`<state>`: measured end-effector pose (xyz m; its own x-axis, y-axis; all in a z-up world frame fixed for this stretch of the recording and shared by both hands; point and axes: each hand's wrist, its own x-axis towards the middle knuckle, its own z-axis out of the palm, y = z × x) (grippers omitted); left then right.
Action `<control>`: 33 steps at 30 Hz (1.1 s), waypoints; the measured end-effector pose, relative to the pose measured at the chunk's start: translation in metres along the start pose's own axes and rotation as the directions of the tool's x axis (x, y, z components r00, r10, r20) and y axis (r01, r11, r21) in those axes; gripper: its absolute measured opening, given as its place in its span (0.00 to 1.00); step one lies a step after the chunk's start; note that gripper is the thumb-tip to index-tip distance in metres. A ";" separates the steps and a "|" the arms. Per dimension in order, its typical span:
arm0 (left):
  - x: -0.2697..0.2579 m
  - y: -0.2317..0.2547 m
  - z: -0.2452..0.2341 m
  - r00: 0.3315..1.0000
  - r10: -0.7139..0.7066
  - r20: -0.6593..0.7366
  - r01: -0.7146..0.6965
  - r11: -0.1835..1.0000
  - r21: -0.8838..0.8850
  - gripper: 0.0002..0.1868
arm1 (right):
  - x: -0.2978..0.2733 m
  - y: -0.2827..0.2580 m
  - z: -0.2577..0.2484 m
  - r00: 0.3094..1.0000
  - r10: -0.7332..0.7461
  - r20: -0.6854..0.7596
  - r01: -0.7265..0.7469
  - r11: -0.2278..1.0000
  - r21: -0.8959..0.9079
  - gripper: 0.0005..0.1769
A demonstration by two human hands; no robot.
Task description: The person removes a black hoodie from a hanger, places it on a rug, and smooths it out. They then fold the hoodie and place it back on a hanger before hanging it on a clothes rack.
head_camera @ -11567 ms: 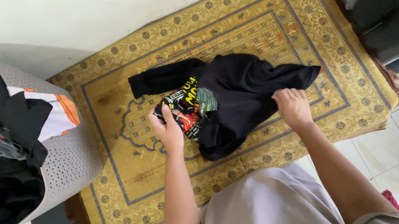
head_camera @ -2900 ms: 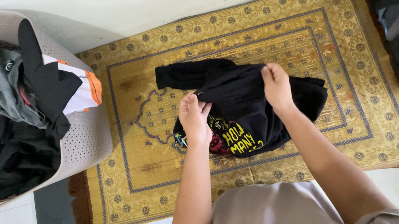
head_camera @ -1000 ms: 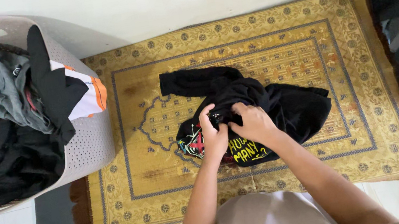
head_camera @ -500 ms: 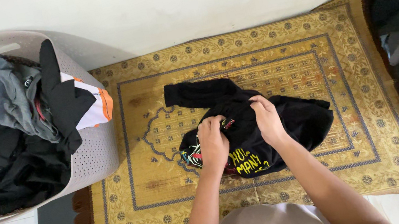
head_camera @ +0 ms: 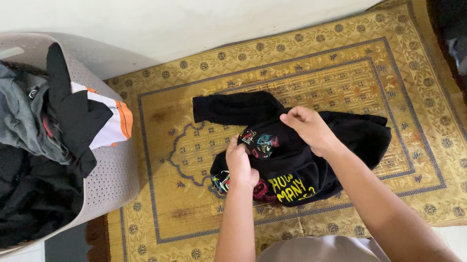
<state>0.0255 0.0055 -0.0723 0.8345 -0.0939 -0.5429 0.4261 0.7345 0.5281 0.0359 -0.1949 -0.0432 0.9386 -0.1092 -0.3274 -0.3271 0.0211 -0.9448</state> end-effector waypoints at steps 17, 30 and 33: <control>-0.008 -0.014 0.021 0.918 0.361 0.162 -0.391 0.767 0.509 0.19 | -0.073 -0.066 0.014 0.687 -0.534 0.493 0.505 -0.138 -0.852 0.24; -0.005 -0.022 0.011 0.825 0.531 0.193 -0.494 0.511 0.704 0.15 | -0.056 -0.017 0.018 0.707 -0.538 0.459 0.389 -0.247 -0.888 0.07; -0.019 -0.014 0.015 0.804 0.512 0.303 -0.569 0.513 0.642 0.21 | -0.057 -0.027 0.017 0.672 -0.586 0.453 0.405 -0.222 -0.887 0.06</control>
<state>0.0095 -0.0133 -0.0593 0.9948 0.0971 0.0319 -0.0319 -0.0014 0.9995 -0.0071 -0.1723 0.0005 0.8720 0.3647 0.3265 0.3548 -0.9304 0.0916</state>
